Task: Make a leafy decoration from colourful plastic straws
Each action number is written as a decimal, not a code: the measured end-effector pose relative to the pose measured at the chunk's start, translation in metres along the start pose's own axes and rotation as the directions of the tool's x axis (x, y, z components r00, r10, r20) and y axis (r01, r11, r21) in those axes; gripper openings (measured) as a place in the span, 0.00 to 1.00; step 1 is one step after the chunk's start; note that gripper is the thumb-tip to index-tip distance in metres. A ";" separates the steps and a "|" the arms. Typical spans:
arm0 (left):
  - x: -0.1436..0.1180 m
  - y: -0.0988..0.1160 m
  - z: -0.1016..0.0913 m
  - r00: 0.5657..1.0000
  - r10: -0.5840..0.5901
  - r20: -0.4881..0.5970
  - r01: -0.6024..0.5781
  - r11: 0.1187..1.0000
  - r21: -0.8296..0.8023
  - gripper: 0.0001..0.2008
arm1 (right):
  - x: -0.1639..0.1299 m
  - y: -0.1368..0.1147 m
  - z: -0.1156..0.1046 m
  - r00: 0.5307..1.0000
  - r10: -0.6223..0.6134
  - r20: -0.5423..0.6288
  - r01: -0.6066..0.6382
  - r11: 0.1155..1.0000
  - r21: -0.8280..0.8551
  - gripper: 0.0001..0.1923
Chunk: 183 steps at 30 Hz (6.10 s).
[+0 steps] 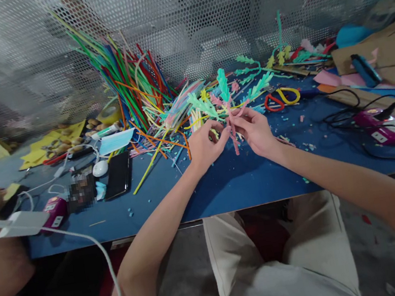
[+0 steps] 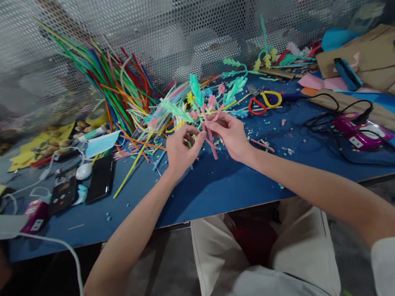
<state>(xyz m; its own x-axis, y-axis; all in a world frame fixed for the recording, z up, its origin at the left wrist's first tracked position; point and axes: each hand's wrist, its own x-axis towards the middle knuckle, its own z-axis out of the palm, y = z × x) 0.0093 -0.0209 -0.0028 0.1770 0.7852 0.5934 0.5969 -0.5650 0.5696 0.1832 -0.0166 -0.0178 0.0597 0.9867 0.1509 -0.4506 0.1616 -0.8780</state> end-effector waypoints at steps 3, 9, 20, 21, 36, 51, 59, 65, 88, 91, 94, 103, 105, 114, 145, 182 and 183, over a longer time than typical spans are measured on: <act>0.000 0.000 0.003 0.997 -0.035 0.067 0.035 0.999 0.001 0.18 | -0.001 0.001 0.000 1.000 -0.025 -0.013 0.024 0.999 -0.033 0.19; 0.000 -0.005 0.008 0.997 -0.003 0.074 0.003 1.000 -0.004 0.15 | 0.002 0.003 -0.001 0.999 0.003 0.036 -0.004 1.000 0.012 0.21; 0.000 -0.006 0.005 0.997 0.014 0.079 -0.021 0.996 0.089 0.14 | 0.001 0.005 -0.001 0.999 -0.035 0.013 0.036 0.997 -0.071 0.28; 0.001 -0.005 0.005 0.997 0.006 0.077 -0.013 0.996 0.088 0.13 | 0.001 0.006 -0.001 0.999 -0.053 0.010 0.054 0.995 -0.084 0.28; 0.002 -0.017 0.008 0.999 -0.045 0.004 0.045 0.984 -0.174 0.22 | 0.000 0.005 -0.001 0.994 -0.023 0.103 0.042 0.981 -0.188 0.23; 0.004 -0.013 0.005 1.000 -0.009 -0.003 0.008 0.989 -0.148 0.16 | 0.002 -0.002 0.001 0.992 0.062 0.111 -0.059 0.998 -0.027 0.25; 0.004 -0.018 0.002 0.998 0.055 -0.024 -0.056 0.996 -0.064 0.17 | 0.002 -0.004 -0.001 0.981 0.047 0.187 -0.048 0.999 0.002 0.22; 0.005 -0.016 -0.001 0.991 0.130 -0.024 -0.131 0.991 -0.020 0.17 | 0.002 -0.006 0.000 0.982 0.050 0.180 -0.042 0.998 -0.047 0.23; 0.007 -0.010 -0.011 0.982 0.190 0.005 -0.188 0.968 0.167 0.15 | 0.010 -0.004 -0.008 0.962 -0.118 0.248 0.206 0.906 -0.370 0.25; 0.007 -0.011 -0.009 0.989 0.148 -0.001 -0.146 0.975 0.170 0.15 | 0.010 -0.002 -0.008 0.967 -0.096 0.237 0.180 0.913 -0.365 0.24; 0.006 -0.011 -0.008 0.993 0.116 0.007 -0.115 0.979 0.165 0.16 | 0.009 0.000 -0.008 0.968 -0.089 0.233 0.172 0.916 -0.363 0.22; 0.006 -0.006 -0.009 0.994 0.099 0.043 -0.106 0.967 0.230 0.15 | 0.006 0.001 -0.006 0.958 -0.153 0.242 0.250 0.860 -0.444 0.21; 0.005 -0.006 -0.007 0.997 0.058 0.058 -0.069 0.978 0.195 0.15 | 0.005 0.001 -0.006 0.955 -0.166 0.245 0.268 0.835 -0.480 0.21; 0.007 -0.012 -0.005 0.995 0.038 0.093 -0.045 0.996 0.077 0.16 | 0.004 -0.004 -0.002 0.930 -0.221 0.292 0.354 0.749 -0.560 0.22; 0.009 -0.020 -0.003 0.987 0.158 0.016 -0.155 0.983 -0.100 0.21 | 0.001 -0.028 -0.002 0.934 0.024 0.357 0.162 0.861 -0.482 0.22; 0.015 -0.024 0.002 0.969 0.238 -0.058 -0.242 0.894 -0.378 0.18 | 0.005 -0.024 -0.003 0.840 0.424 0.338 -0.422 0.903 -0.084 0.25; 0.014 -0.024 0.002 0.972 0.224 -0.067 -0.233 0.893 -0.385 0.17 | 0.004 -0.024 -0.002 0.850 0.405 0.337 -0.401 0.912 -0.084 0.25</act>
<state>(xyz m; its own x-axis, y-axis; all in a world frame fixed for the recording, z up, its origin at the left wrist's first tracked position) -0.0010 0.0045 -0.0098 0.2536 0.6195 0.7429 0.1904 -0.7849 0.5896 0.1961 -0.0165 0.0030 -0.4315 0.8991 -0.0740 -0.3600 -0.2468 -0.8997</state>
